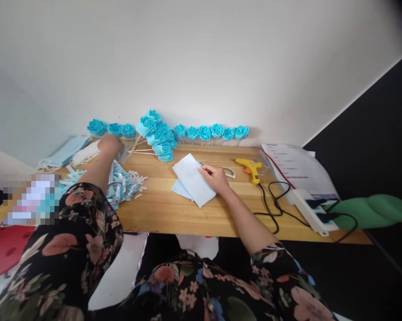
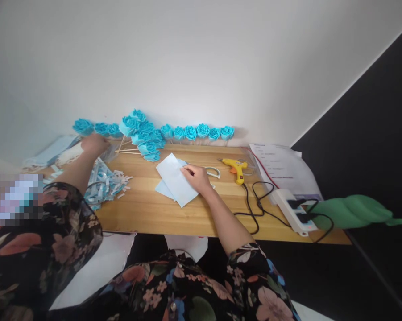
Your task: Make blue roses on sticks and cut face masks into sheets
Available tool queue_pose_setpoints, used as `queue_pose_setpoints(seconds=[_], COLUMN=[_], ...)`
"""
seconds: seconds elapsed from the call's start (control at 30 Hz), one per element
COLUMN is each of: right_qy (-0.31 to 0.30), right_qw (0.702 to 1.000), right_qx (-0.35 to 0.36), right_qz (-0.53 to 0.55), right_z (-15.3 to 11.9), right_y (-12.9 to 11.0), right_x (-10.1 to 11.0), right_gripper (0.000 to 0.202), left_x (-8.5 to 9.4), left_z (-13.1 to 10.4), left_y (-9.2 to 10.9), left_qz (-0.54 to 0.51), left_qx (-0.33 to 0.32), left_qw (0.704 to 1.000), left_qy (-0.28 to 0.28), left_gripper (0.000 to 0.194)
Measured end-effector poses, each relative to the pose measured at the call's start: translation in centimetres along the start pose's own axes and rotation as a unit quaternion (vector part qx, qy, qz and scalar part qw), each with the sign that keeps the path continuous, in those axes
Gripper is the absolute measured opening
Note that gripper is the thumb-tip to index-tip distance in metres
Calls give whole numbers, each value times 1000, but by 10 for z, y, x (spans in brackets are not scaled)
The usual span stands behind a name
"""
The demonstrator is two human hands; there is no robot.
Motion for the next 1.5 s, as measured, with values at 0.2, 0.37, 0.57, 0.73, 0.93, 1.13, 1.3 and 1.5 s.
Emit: queue_pose_setpoints(seconds=[0.2,0.37,0.57,0.73,0.93,1.13,1.3,1.5], right_qy=[5,19,20,24,23,-38,-226,-239], right_qw=[1000,999,995,980,975,996,954,944], right_qx=[-6,-5,-1,-22,-10,59,82,26], right_qz=[7,31,100,196,221,-60,-181,-224], right_z=[0,1,2,2,8,12,2,-7], right_y=[1,-2,-11,-13,-2,9,12,20], right_x=[0,2,3,1,9,15,-24,0], right_gripper=[35,35,35,40,48,32,39,45], left_x=[6,61,47,-60,-77,-28,-43,-39], left_z=[-7,-54,-172,-237,-252,-194,-173,-185], left_y=[-12,9,83,129,126,69,63,81], left_qz=[47,-80,-360,-579,-604,-497,-478,-328], left_qx=[67,23,-198,-106,-33,-36,-55,-143], left_qw=[997,985,911,749,686,823,836,932], left_qy=[7,154,44,-304,-405,-275,-263,-63], left_gripper=[33,39,37,87,69,68,69,61])
Point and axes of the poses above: each hand's wrist, its own z-axis towards the middle knuckle, its own x-axis out of the back of the hand, y = z × x, the point moved 9 cm from there along z, towards the middle knuckle, and after that the axes turned 14 degrees about x, right-handed, at the moved point
